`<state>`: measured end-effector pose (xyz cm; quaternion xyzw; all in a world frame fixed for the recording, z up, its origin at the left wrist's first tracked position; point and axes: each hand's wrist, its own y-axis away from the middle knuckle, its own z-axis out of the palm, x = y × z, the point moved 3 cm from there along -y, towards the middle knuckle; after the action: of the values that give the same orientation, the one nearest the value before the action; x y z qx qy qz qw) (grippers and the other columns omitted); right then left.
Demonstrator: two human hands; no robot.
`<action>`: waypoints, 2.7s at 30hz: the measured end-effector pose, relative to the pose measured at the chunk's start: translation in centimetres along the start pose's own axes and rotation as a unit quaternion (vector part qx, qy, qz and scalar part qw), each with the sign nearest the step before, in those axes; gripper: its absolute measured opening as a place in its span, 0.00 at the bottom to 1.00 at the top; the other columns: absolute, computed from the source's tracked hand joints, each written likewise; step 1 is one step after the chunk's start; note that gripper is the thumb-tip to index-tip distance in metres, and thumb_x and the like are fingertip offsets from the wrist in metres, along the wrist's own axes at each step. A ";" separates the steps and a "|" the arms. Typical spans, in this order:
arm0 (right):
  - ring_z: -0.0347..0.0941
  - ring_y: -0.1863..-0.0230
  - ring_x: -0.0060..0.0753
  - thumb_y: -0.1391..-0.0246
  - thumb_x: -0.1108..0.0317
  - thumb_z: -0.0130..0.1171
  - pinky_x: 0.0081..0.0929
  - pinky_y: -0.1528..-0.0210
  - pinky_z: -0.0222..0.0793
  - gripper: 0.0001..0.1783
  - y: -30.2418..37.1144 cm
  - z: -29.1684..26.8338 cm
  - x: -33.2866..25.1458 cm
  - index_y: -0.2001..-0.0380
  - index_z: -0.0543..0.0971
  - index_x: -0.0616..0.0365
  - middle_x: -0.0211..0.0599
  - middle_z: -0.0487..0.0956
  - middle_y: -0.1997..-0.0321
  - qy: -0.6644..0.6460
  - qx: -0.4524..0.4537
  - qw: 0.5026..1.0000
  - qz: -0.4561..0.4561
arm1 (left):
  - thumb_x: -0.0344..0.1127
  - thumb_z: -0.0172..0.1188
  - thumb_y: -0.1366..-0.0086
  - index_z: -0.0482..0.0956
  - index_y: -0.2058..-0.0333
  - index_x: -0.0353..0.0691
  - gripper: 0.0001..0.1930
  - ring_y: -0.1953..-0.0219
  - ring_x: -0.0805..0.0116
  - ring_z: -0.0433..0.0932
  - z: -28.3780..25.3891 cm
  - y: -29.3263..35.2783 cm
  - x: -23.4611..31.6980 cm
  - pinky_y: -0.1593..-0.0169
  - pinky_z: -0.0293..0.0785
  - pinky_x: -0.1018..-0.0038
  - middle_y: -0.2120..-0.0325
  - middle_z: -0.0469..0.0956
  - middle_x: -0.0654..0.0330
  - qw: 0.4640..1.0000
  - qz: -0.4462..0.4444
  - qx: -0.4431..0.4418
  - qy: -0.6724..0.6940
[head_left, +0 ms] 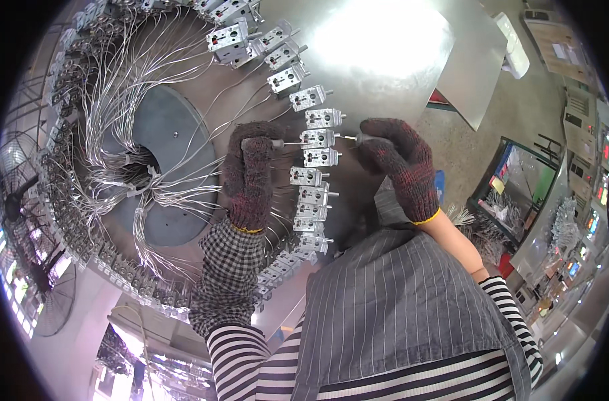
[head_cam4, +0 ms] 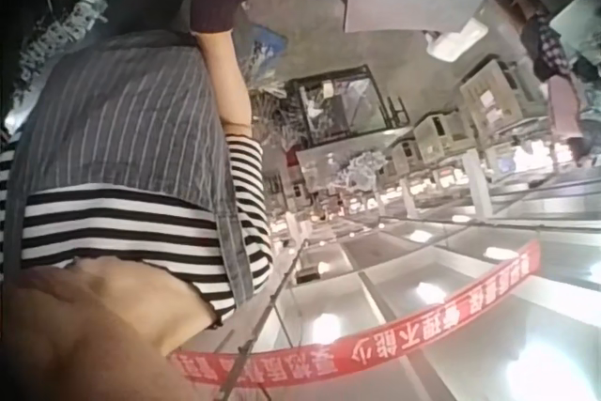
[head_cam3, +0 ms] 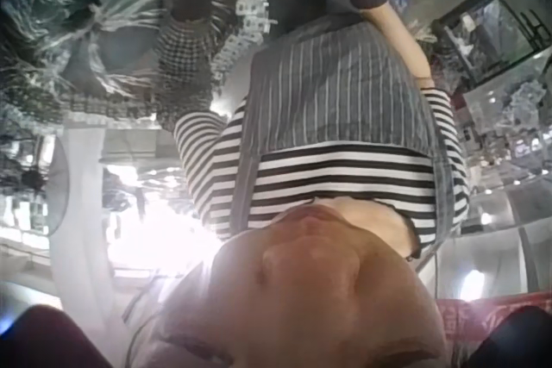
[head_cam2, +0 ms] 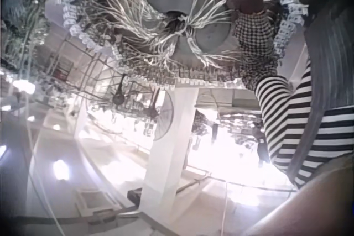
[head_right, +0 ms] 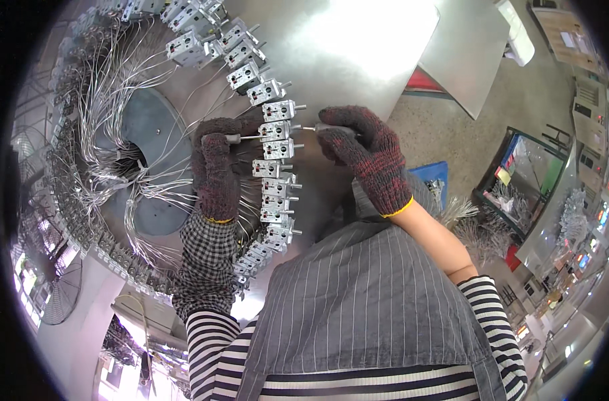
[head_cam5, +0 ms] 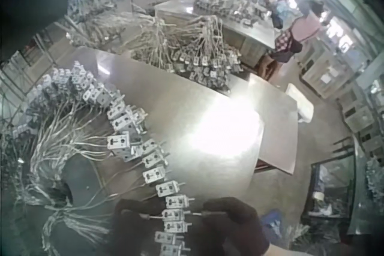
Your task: Wiring and assembling small electronic components on a circular metal jig at a factory workstation.
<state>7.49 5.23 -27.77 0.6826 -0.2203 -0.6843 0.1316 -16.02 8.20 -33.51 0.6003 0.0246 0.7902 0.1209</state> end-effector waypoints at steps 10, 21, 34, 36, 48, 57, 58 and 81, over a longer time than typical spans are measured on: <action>0.72 0.71 0.21 0.43 0.70 0.60 0.18 0.68 0.68 0.15 -0.8 -1.4 0.6 0.54 0.78 0.65 0.34 0.79 0.69 -0.049 -0.020 0.998 0.044 | 0.55 0.48 0.29 0.67 0.53 0.36 0.24 0.59 0.52 0.82 0.9 -0.7 -0.5 0.59 0.84 0.64 0.56 0.77 0.40 0.998 0.002 0.005 -0.059; 0.75 0.63 0.21 0.44 0.74 0.61 0.20 0.59 0.72 0.16 -2.4 -4.6 0.9 0.52 0.77 0.64 0.35 0.80 0.61 -0.057 -0.027 0.998 -0.019 | 0.51 0.44 0.26 0.67 0.54 0.34 0.22 0.59 0.64 0.80 6.0 -2.1 0.6 0.57 0.78 0.72 0.57 0.78 0.46 0.999 0.032 -0.034 -0.027; 0.77 0.52 0.28 0.50 0.71 0.66 0.28 0.48 0.73 0.18 -5.2 -11.2 1.7 0.55 0.79 0.60 0.36 0.82 0.56 -0.036 -0.063 0.996 -0.052 | 0.67 0.42 0.32 0.67 0.55 0.36 0.33 0.75 0.71 0.74 12.1 -4.5 -1.9 0.72 0.72 0.80 0.63 0.79 0.49 0.986 0.017 0.072 -0.149; 0.78 0.53 0.29 0.51 0.69 0.66 0.29 0.49 0.73 0.17 -5.7 -12.7 1.9 0.55 0.79 0.59 0.37 0.82 0.57 -0.020 -0.043 0.998 -0.051 | 0.69 0.43 0.33 0.67 0.57 0.36 0.35 0.74 0.72 0.75 13.9 -4.8 -2.2 0.71 0.73 0.80 0.66 0.78 0.50 0.972 0.024 0.091 -0.216; 0.78 0.58 0.45 0.54 0.62 0.69 0.38 0.55 0.73 0.17 -8.2 -20.0 4.1 0.60 0.80 0.52 0.40 0.81 0.63 -0.005 -0.024 0.990 -0.140 | 0.56 0.46 0.28 0.70 0.56 0.38 0.23 0.60 0.64 0.77 17.7 -5.9 -5.9 0.53 0.76 0.66 0.63 0.76 0.54 0.953 0.084 0.119 -0.266; 0.79 0.59 0.46 0.53 0.56 0.68 0.40 0.57 0.72 0.18 -9.0 -20.8 5.0 0.61 0.80 0.51 0.39 0.81 0.64 0.025 -0.032 0.989 -0.141 | 0.65 0.40 0.30 0.66 0.62 0.39 0.29 0.67 0.65 0.76 19.4 -6.3 -6.8 0.62 0.78 0.68 0.68 0.74 0.52 0.925 0.142 0.121 -0.331; 0.79 0.61 0.47 0.54 0.54 0.67 0.43 0.58 0.72 0.17 -9.0 -21.1 4.5 0.62 0.80 0.48 0.38 0.82 0.68 0.014 0.013 0.981 -0.191 | 0.65 0.40 0.30 0.66 0.62 0.39 0.29 0.67 0.65 0.76 19.5 -6.2 -6.9 0.62 0.78 0.68 0.68 0.74 0.52 0.925 0.142 0.122 -0.331; 0.77 0.57 0.43 0.54 0.63 0.68 0.38 0.55 0.72 0.18 -8.1 -20.3 4.1 0.58 0.79 0.52 0.37 0.79 0.61 0.015 -0.055 0.984 -0.168 | 0.63 0.46 0.31 0.69 0.60 0.38 0.28 0.63 0.65 0.77 19.1 -5.5 -6.1 0.52 0.77 0.65 0.67 0.77 0.53 0.955 0.102 0.141 -0.238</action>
<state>28.45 7.81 -34.72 0.7115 -0.0628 -0.6977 0.0553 4.63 10.19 -34.93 0.7815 0.0445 0.6208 -0.0439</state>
